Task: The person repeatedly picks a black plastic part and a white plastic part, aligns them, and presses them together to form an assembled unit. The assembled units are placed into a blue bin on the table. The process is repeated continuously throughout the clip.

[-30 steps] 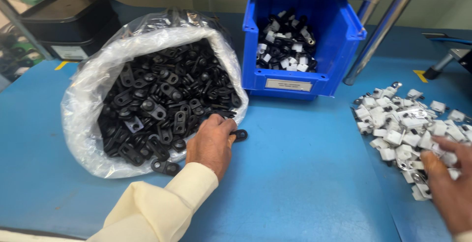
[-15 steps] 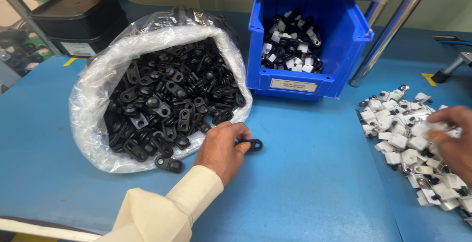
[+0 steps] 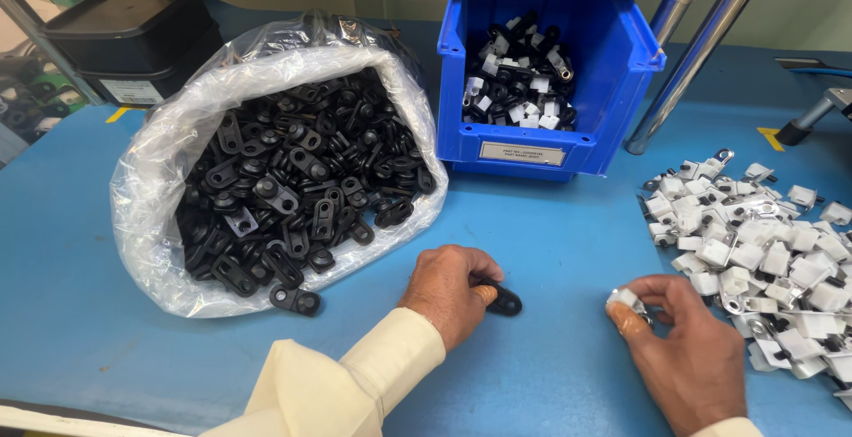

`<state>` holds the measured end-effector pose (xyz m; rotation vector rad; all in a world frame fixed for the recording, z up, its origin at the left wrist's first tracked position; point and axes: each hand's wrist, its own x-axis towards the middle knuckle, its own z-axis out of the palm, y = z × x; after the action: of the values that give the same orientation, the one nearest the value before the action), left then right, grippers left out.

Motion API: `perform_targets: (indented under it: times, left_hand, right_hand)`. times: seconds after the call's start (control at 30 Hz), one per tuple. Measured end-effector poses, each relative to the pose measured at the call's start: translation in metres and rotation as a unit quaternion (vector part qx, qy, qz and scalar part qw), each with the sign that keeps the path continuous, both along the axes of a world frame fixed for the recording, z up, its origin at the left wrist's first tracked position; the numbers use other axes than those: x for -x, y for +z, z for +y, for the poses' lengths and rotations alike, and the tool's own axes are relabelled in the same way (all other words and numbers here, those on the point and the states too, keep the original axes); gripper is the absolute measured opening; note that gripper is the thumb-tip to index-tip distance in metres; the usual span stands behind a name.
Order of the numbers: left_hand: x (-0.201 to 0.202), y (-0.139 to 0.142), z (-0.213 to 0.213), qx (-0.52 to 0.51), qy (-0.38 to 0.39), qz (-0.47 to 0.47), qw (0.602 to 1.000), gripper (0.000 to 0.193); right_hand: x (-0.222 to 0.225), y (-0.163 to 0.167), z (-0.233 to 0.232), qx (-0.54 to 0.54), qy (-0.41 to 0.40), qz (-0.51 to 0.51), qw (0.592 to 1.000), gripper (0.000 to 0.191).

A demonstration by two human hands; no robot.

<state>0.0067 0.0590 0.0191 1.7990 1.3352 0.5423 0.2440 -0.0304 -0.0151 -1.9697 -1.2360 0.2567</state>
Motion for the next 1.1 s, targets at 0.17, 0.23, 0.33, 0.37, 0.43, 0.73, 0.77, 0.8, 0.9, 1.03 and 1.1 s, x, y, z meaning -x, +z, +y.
perform_targets:
  times: [0.17, 0.23, 0.33, 0.37, 0.43, 0.73, 0.77, 0.8, 0.9, 1.03, 1.1]
  left_hand:
    - [-0.003, 0.010, -0.005, 0.023, 0.017, 0.017, 0.999, 0.019]
    - [-0.006, 0.012, -0.007, 0.037, 0.030, 0.046, 0.998, 0.017]
    - [-0.014, 0.009, -0.005, 0.048, 0.033, 0.033, 0.998, 0.017]
    - [-0.018, 0.007, -0.004, 0.051, 0.032, 0.027, 0.998, 0.020]
    - [-0.028, 0.002, -0.003, 0.058, 0.033, 0.016, 0.998, 0.028]
    - [-0.065, -0.008, -0.003, 0.048, -0.021, 0.036, 0.998, 0.045]
    - [-0.064, -0.005, -0.004, 0.057, -0.018, 0.053, 0.997, 0.045]
    - [-0.064, -0.002, -0.004, 0.065, -0.016, 0.069, 0.995, 0.045]
    - [-0.060, 0.008, -0.008, 0.068, -0.027, 0.116, 0.991, 0.036]
    - [-0.055, 0.020, -0.013, 0.175, -0.027, 0.093, 0.980, 0.026]
    - [-0.055, 0.026, -0.010, 0.189, -0.050, 0.099, 0.976, 0.026]
  right_hand:
    - [-0.005, 0.004, -0.005, 0.057, 0.000, -0.124, 0.991, 0.033]
    - [0.000, 0.004, -0.001, 0.021, 0.035, -0.192, 0.981, 0.032]
    - [0.002, 0.008, 0.003, 0.052, 0.027, -0.161, 0.985, 0.032]
    - [0.002, 0.010, 0.004, 0.076, 0.013, -0.128, 0.989, 0.033]
    - [0.002, 0.012, 0.004, 0.050, 0.003, 0.078, 0.996, 0.036]
    - [0.024, -0.005, -0.001, -0.020, 0.084, 0.274, 0.958, 0.037]
    - [0.025, -0.004, -0.002, -0.022, 0.082, 0.253, 0.964, 0.037]
    - [0.026, -0.002, -0.002, -0.014, 0.077, 0.229, 0.970, 0.037]
    - [0.031, 0.005, -0.002, 0.012, 0.059, 0.169, 0.984, 0.036]
    - [0.038, 0.013, -0.004, 0.024, 0.051, 0.110, 0.992, 0.039]
    - [0.042, 0.015, -0.005, 0.013, 0.062, 0.072, 0.995, 0.039]
